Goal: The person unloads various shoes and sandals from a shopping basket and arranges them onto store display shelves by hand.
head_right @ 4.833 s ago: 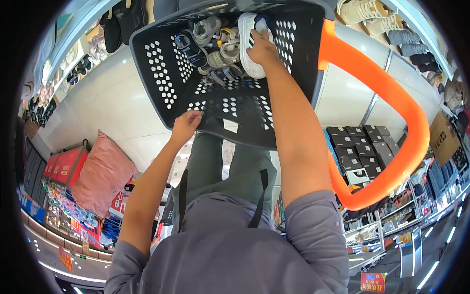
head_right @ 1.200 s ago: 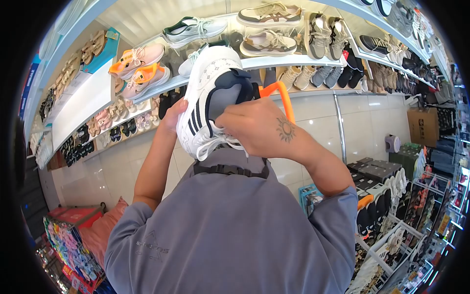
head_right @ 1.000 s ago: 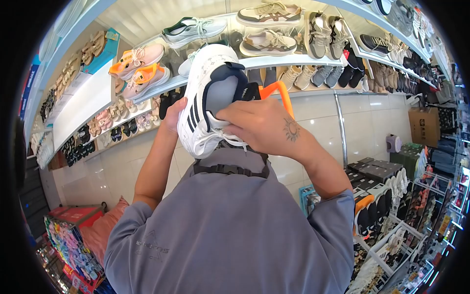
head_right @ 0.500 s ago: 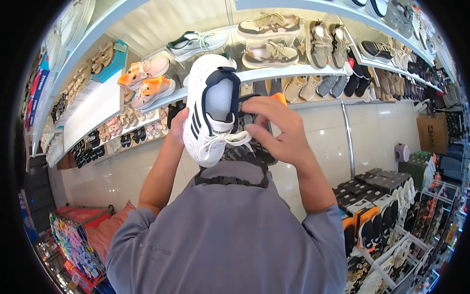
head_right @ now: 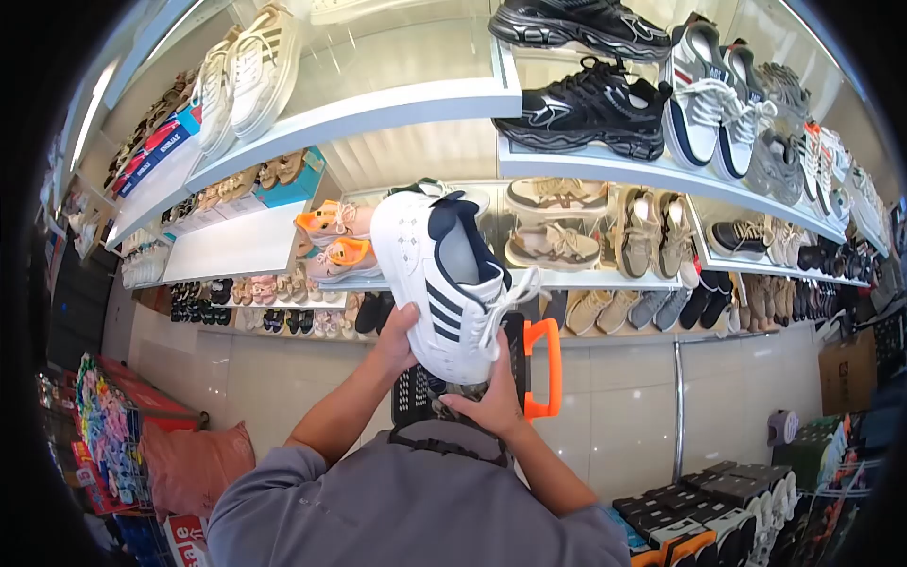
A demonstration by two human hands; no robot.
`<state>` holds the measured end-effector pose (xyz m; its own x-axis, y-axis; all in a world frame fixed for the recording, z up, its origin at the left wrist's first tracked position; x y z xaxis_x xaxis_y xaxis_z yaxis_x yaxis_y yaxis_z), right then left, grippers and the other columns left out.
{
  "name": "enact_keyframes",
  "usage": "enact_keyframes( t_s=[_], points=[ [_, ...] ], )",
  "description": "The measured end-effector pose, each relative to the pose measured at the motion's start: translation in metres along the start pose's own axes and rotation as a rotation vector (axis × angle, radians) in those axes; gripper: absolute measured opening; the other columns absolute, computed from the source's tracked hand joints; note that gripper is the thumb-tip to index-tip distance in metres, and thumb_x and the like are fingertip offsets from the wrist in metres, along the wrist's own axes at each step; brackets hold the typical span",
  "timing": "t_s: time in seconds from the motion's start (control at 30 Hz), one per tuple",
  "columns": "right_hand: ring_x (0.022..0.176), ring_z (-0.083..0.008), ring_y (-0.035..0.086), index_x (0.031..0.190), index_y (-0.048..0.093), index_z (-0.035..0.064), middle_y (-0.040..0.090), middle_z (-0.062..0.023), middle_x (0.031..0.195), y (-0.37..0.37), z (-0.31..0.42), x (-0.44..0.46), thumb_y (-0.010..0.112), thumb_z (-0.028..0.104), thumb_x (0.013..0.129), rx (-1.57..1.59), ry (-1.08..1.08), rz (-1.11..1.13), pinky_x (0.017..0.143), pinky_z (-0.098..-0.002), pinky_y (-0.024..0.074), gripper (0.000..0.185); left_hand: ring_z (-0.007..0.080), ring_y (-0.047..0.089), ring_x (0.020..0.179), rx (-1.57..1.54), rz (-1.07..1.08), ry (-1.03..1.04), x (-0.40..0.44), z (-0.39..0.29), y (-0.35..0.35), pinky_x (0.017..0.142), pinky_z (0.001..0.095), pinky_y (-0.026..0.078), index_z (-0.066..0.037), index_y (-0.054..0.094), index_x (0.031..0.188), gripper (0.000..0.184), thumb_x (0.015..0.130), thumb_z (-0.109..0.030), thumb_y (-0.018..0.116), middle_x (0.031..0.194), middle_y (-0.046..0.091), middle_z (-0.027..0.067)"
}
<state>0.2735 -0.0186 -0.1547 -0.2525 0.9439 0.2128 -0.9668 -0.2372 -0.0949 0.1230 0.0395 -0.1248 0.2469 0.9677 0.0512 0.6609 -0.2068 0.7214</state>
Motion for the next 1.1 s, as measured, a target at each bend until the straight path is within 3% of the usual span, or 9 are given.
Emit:
enact_keyframes(
  t_s=[0.17,0.27,0.43,0.47,0.63,0.73,0.8,0.9,1.1],
  points=[
    [0.134,-0.0298,0.034,0.148,0.005,-0.0004,0.029,-0.0192,0.145,-0.014,-0.001,0.018,0.089,0.018,0.061,0.058,0.024,-0.162,0.11,-0.0413,0.0305,0.122,0.0275,0.057,0.116,0.029,-0.004,0.153,0.008,-0.022,0.024,0.1,0.042,0.046,0.003,0.037,0.137,0.076,0.081,-0.035,0.072,0.128,0.055,0.0162],
    [0.132,-0.0252,0.039,0.147,0.014,0.0011,0.033,-0.0151,0.144,-0.021,0.025,0.038,0.087,0.002,0.059,0.356,-0.081,-0.174,0.11,-0.0396,0.0348,0.115,0.0269,0.057,0.116,0.115,0.032,0.18,0.017,-0.047,0.032,0.1,0.0418,0.046,0.003,0.037,0.137,0.078,0.079,-0.034,0.074,0.128,0.055,0.0159],
    [0.131,-0.0261,0.041,0.145,0.023,0.0003,0.039,-0.0152,0.14,-0.05,0.092,0.08,0.087,0.002,0.059,0.283,-0.312,-0.24,0.11,-0.04,0.0344,0.107,0.0246,0.055,0.12,0.178,0.167,0.383,0.043,-0.151,0.04,0.1,0.0418,0.045,-0.003,0.035,0.139,0.078,0.081,-0.034,0.076,0.134,0.051,0.011],
    [0.13,-0.0264,0.042,0.144,0.025,0.0001,0.04,-0.0152,0.139,-0.053,0.113,0.09,0.087,0.002,0.059,0.197,-0.401,-0.224,0.11,-0.0403,0.0344,0.105,0.0215,0.049,0.124,0.167,0.136,0.459,0.046,-0.17,0.042,0.103,0.0367,0.04,-0.001,0.032,0.14,0.076,0.082,-0.024,0.076,0.136,0.049,0.0107],
    [0.13,-0.027,0.042,0.144,0.025,-0.0004,0.041,-0.0169,0.139,-0.051,0.189,0.161,0.087,0.002,0.06,0.174,-0.539,-0.118,0.109,-0.0394,0.0367,0.105,0.0204,0.051,0.122,0.402,0.212,0.709,0.065,-0.271,0.047,0.099,0.0343,0.043,-0.001,0.022,0.147,0.085,0.082,-0.012,0.076,0.133,0.051,0.0106],
    [0.129,-0.0255,0.044,0.145,0.023,-0.001,0.042,-0.0172,0.139,-0.051,0.222,0.212,0.077,-0.005,0.069,0.154,-0.597,-0.132,0.11,-0.0391,0.0358,0.093,0.0206,0.055,0.115,0.575,0.128,0.683,0.091,-0.307,0.036,0.094,0.0333,0.046,0.002,0.032,0.142,0.079,0.081,-0.019,0.078,0.126,0.056,0.0114],
    [0.13,-0.0248,0.043,0.146,0.022,-0.0048,0.041,-0.018,0.14,-0.054,0.231,0.246,0.076,-0.001,0.076,0.117,-0.603,-0.088,0.11,-0.0365,0.0349,0.088,0.02,0.061,0.106,0.973,-0.09,0.778,0.105,-0.322,0.027,0.089,0.0322,0.049,0.004,0.043,0.134,0.074,0.08,-0.033,0.078,0.116,0.063,0.0119],
    [0.13,-0.0235,0.042,0.146,0.02,-0.0073,0.04,-0.0186,0.142,-0.06,0.226,0.286,0.075,0.003,0.079,0.012,-0.559,-0.07,0.109,-0.0338,0.0341,0.088,0.0216,0.065,0.099,1.125,-0.263,0.738,0.121,-0.326,0.017,0.085,0.0329,0.05,0.005,0.051,0.126,0.074,0.079,-0.048,0.075,0.108,0.066,0.0153],
    [0.131,-0.0216,0.041,0.147,0.021,-0.0071,0.042,-0.017,0.143,-0.071,0.209,0.324,0.07,0.013,0.086,-0.237,-0.442,-0.054,0.11,-0.0324,0.0302,0.08,0.0306,0.066,0.093,1.515,-0.416,0.59,0.118,-0.331,0.032,0.081,0.0385,0.05,0.003,0.062,0.103,0.064,0.08,-0.057,0.068,0.097,0.068,0.0214]
  ],
)
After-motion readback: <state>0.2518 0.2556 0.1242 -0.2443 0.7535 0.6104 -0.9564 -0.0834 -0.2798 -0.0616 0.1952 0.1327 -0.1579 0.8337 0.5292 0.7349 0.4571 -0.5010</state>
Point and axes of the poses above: each hand's wrist, its own x-axis towards the middle knuckle, its own y-axis out of the palm, z = x × y, the point moved 7 cm from there along x, towards the middle knuckle
